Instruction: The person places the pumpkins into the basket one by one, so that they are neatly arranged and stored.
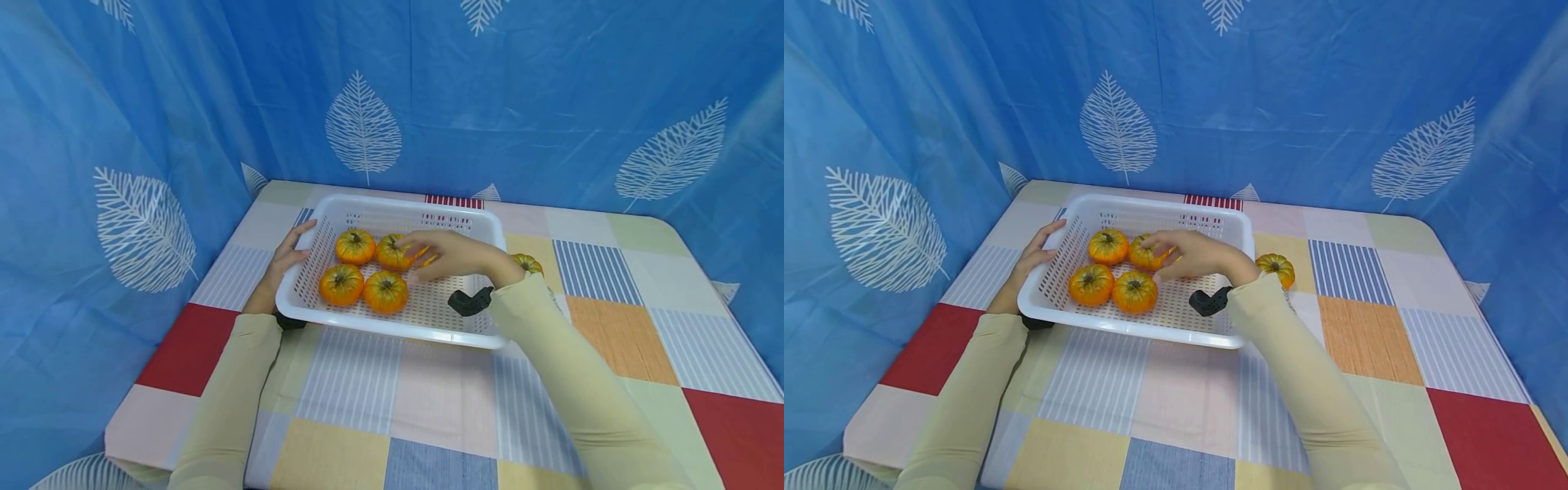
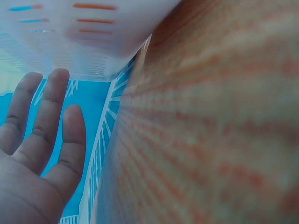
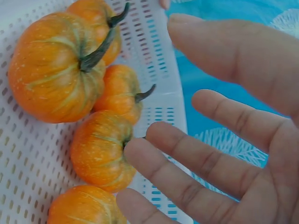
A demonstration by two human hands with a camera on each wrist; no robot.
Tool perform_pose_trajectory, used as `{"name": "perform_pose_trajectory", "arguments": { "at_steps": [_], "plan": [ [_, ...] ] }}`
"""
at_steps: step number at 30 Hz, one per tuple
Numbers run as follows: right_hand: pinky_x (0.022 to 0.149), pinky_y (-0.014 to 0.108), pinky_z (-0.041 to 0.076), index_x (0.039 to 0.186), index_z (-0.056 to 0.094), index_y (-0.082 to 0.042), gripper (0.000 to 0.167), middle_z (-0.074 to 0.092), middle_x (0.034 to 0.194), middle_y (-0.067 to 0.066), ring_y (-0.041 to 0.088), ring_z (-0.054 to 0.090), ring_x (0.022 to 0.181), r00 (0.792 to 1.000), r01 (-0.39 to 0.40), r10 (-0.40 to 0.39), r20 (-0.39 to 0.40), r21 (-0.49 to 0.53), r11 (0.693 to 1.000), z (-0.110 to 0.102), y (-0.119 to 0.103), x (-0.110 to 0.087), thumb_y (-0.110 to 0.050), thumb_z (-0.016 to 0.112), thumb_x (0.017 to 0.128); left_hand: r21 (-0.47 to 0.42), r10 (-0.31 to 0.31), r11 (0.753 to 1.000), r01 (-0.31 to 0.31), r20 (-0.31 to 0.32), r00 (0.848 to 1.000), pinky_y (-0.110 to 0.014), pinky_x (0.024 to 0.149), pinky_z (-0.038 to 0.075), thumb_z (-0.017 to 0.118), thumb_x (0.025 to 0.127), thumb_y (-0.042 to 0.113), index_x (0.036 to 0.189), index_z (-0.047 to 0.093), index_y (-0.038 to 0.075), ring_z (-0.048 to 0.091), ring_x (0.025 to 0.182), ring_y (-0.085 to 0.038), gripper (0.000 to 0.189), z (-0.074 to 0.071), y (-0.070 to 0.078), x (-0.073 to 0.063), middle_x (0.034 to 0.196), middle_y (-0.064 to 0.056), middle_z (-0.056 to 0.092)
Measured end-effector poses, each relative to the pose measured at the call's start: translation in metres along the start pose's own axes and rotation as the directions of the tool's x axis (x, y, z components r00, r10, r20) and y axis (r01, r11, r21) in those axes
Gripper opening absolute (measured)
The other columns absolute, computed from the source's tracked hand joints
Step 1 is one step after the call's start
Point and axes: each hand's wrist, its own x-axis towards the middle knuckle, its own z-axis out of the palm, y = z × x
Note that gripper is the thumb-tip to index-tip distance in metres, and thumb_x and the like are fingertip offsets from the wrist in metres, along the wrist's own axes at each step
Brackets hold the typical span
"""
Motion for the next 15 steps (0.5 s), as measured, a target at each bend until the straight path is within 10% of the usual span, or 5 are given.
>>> {"name": "perform_pose_trajectory", "arguments": {
  "at_steps": [15],
  "plan": [
    [0.109,0.048,0.052,0.146,0.06,0.005,0.049,0.067,0.139,0.026,0.041,0.065,0.127,0.96,0.168,-0.146,-0.24,0.071,0.983,-0.006,-0.008,-0.031,0.0,0.073,0.099,0.014,-0.008,1.0,0.008,0.001,1.0,-0.072,0.124,0.015,0.032,0.099,0.003,0.16,0.04,0.028,0.024,0.153,-0.043,0.067,-0.001,-0.002,0.001,0.179,-0.021,0.008]
  ]
}}
